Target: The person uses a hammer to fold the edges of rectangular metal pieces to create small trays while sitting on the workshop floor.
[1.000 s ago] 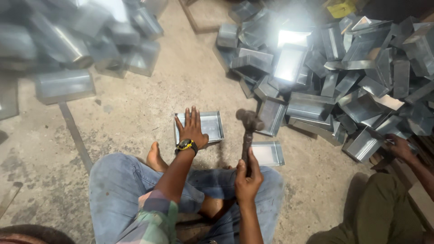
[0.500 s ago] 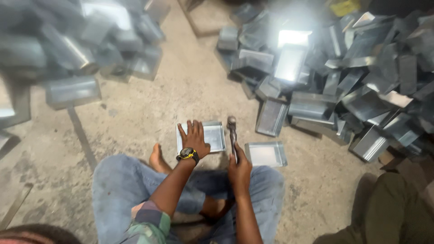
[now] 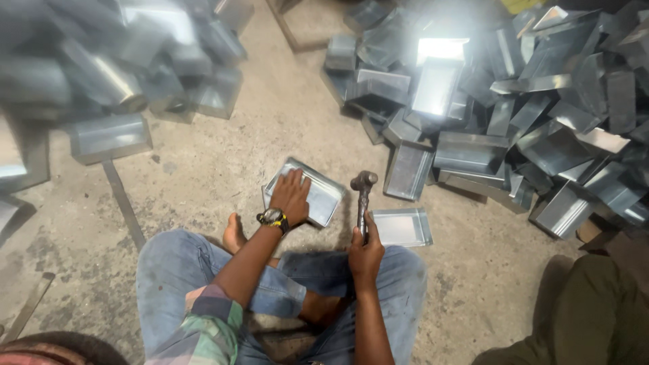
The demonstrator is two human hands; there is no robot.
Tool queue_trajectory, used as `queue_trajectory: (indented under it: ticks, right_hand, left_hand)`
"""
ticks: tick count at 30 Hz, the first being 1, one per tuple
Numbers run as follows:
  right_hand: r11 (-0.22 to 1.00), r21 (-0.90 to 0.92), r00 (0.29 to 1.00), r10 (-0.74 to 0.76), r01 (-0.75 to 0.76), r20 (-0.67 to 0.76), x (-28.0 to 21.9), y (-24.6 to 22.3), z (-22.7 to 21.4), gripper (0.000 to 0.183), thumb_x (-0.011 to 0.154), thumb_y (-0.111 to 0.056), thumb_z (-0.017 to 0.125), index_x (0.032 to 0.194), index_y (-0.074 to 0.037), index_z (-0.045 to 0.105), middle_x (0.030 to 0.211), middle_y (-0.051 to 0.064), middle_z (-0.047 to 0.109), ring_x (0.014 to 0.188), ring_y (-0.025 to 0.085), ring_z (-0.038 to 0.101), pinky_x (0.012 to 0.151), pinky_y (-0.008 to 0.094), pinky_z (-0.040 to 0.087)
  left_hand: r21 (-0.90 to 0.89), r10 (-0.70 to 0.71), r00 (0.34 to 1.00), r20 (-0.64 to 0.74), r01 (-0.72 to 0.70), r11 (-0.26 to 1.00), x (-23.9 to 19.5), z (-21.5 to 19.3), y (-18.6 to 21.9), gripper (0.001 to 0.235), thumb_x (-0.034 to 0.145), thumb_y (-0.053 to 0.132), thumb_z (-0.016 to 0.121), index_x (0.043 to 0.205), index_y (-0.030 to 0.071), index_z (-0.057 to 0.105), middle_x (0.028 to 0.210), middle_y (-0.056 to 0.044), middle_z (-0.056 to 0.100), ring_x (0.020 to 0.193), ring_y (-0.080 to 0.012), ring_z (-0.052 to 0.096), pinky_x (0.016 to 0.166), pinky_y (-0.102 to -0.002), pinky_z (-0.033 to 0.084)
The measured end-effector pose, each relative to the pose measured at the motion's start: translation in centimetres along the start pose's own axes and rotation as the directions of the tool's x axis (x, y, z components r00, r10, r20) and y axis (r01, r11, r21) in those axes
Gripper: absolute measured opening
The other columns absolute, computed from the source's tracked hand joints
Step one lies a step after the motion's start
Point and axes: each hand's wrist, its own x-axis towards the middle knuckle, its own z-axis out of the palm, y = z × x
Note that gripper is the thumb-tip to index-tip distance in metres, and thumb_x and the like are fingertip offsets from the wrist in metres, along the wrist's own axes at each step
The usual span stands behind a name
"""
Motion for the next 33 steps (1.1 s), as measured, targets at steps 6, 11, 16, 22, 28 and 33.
queue_trajectory:
  ticks: [6,11,16,22,28,33]
  right_hand:
    - [0.982,0.104,0.985,-0.166,0.16,0.044,-0.9,-2.3,-0.4,0.046,0.098,-0.009,0.064,0.143,-0.008,0.06,0.078,0.003,0.067,0.061,0.008,0.061,0.054,0.027,0.053]
    - [0.893,0.248,0.926,-0.372,0.375,-0.061,-2.7,-2.9,-2.1,0.048,0.099,-0.009,0.063,0.146,-0.005,0.053,0.083,0.004,0.068,0.059,0.006,0.055,0.051,0.023,0.045]
    - [0.84,0.171,0.857,-0.499,0.515,-0.131,-1.4,-2.1,-0.4,0.042,0.102,-0.009,0.062,0.143,-0.001,0.054,0.097,0.01,0.07,0.076,0.013,0.063,0.069,0.027,0.054]
    - [0.815,-0.397,0.906,-0.383,0.422,0.177,1.2,-0.5,1.6,0.043,0.094,-0.009,0.066,0.137,-0.007,0.069,0.108,0.021,0.074,0.093,0.033,0.071,0.079,0.04,0.056]
    - [0.991,0.005,0.985,-0.133,0.133,0.113,-1.2,-1.9,0.5,0.045,0.098,-0.013,0.065,0.143,-0.009,0.063,0.076,0.009,0.065,0.06,0.013,0.057,0.054,0.029,0.048]
    - [0.849,0.337,0.903,-0.431,0.407,-0.004,-2.4,-3.6,-0.8,0.044,0.102,-0.013,0.063,0.144,-0.005,0.055,0.076,-0.001,0.061,0.059,0.004,0.052,0.05,0.021,0.042]
  left_hand:
    - [-0.235,-0.271,0.961,0.053,0.275,0.932,2.6,0.0,-0.4,0.104,0.076,0.044,0.061,0.159,-0.002,0.018,0.166,-0.021,0.018,0.156,-0.0388,0.007,0.123,-0.063,0.0]
    - [-0.203,-0.198,0.979,-0.048,0.184,0.962,3.8,1.1,-1.4,0.104,0.074,0.041,0.061,0.159,-0.002,0.022,0.17,-0.019,0.013,0.158,-0.0371,0.004,0.123,-0.063,0.0]
    - [-0.16,-0.198,0.979,-0.055,0.187,0.969,4.9,0.4,-1.8,0.104,0.073,0.042,0.061,0.159,-0.002,0.022,0.171,-0.018,0.008,0.158,-0.0348,0.001,0.122,-0.064,-0.001]
    - [-0.216,-0.234,0.97,0.069,0.244,0.945,5.1,-0.6,-0.8,0.106,0.075,0.047,0.061,0.16,0.002,0.017,0.171,-0.013,0.004,0.158,-0.0327,-0.003,0.12,-0.068,-0.004]
    - [-0.21,-0.202,0.976,0.082,0.215,0.954,2.9,-0.8,0.1,0.107,0.076,0.045,0.061,0.161,0.002,0.013,0.172,-0.012,0.0,0.158,-0.0308,-0.005,0.12,-0.069,-0.006]
    - [-0.219,-0.164,0.966,0.202,0.208,0.953,-1.8,-0.8,1.6,0.109,0.073,0.044,0.057,0.162,0.005,0.008,0.171,-0.011,-0.005,0.157,-0.029,-0.009,0.119,-0.067,-0.007]
